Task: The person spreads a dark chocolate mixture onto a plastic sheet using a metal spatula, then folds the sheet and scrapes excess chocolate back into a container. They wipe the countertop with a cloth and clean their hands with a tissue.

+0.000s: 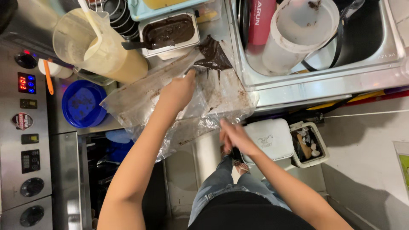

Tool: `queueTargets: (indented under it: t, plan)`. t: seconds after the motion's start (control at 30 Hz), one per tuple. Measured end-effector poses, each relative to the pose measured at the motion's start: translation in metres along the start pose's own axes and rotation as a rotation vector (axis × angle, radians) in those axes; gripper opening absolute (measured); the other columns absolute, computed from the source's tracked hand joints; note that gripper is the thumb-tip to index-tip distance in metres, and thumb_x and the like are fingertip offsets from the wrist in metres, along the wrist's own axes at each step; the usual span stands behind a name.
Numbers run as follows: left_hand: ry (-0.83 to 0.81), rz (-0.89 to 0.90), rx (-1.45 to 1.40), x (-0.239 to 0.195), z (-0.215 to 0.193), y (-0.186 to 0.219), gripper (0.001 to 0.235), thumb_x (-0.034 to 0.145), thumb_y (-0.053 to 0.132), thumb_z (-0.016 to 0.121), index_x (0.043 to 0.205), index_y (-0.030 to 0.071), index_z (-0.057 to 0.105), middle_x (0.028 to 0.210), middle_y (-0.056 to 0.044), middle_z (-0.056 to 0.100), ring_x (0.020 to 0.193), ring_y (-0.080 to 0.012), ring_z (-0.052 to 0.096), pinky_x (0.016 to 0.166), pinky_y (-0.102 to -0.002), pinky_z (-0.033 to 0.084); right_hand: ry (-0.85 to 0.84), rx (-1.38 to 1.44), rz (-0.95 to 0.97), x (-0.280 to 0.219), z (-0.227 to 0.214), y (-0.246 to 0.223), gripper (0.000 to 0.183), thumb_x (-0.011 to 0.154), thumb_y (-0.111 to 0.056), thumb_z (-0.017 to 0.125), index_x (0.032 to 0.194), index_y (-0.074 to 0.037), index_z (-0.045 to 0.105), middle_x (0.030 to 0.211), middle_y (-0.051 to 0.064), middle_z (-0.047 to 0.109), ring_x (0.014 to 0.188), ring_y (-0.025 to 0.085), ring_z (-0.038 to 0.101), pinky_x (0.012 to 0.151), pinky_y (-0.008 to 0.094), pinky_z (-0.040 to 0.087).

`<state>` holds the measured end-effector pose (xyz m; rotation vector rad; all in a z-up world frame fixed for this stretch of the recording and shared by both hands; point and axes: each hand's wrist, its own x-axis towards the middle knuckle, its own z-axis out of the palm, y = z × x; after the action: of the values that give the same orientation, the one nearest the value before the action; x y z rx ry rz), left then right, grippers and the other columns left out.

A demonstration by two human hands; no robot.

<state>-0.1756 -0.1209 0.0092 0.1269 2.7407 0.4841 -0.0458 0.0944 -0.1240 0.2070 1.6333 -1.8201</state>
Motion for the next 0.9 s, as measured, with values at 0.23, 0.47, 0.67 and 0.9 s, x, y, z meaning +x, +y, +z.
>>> queueTargets:
  t: [0.23,0.47,0.67,0.9]
  plan:
    - [0.170,0.065,0.055,-0.043,-0.010,-0.022,0.042,0.099,0.036,0.053,0.137,0.021,0.059,0.087,-0.028,0.071,0.083,-0.0494,0.069,0.075,-0.059,0.055,0.054,-1.013,-0.741,0.000,0.067,-0.055,0.028,0.096,-0.030,0.065,0.094,-0.003,0.072,0.102,0.016,0.068,0.100,0.035,0.062,0.089,0.048,0.052]
    - [0.089,0.040,0.086,-0.034,0.003,-0.027,0.037,0.103,0.036,0.050,0.136,0.022,0.057,0.085,-0.027,0.071,0.081,-0.0488,0.069,0.072,-0.058,0.056,0.043,-1.547,-0.673,0.055,0.072,-0.075,0.086,0.094,-0.055,0.050,0.156,0.001,0.026,0.163,0.022,0.025,0.152,0.038,0.015,0.120,0.058,0.006]
    - [0.121,0.056,0.070,0.015,0.017,-0.025,0.039,0.103,0.036,0.048,0.139,0.024,0.051,0.093,-0.028,0.070,0.083,-0.0511,0.068,0.071,-0.059,0.055,0.002,-1.508,-0.668,0.051,0.069,-0.060,0.086,0.097,-0.056,0.044,0.160,-0.004,0.018,0.167,0.017,0.018,0.156,0.033,0.009,0.124,0.056,0.003]
    - [0.152,0.071,0.190,0.024,0.015,-0.024,0.035,0.106,0.037,0.049,0.139,0.026,0.051,0.102,-0.031,0.068,0.086,-0.0496,0.070,0.072,-0.057,0.057,0.016,-1.483,-0.712,0.054,0.066,-0.058,0.086,0.096,-0.054,0.045,0.160,-0.004,0.017,0.168,0.015,0.016,0.154,0.031,0.009,0.121,0.056,0.002]
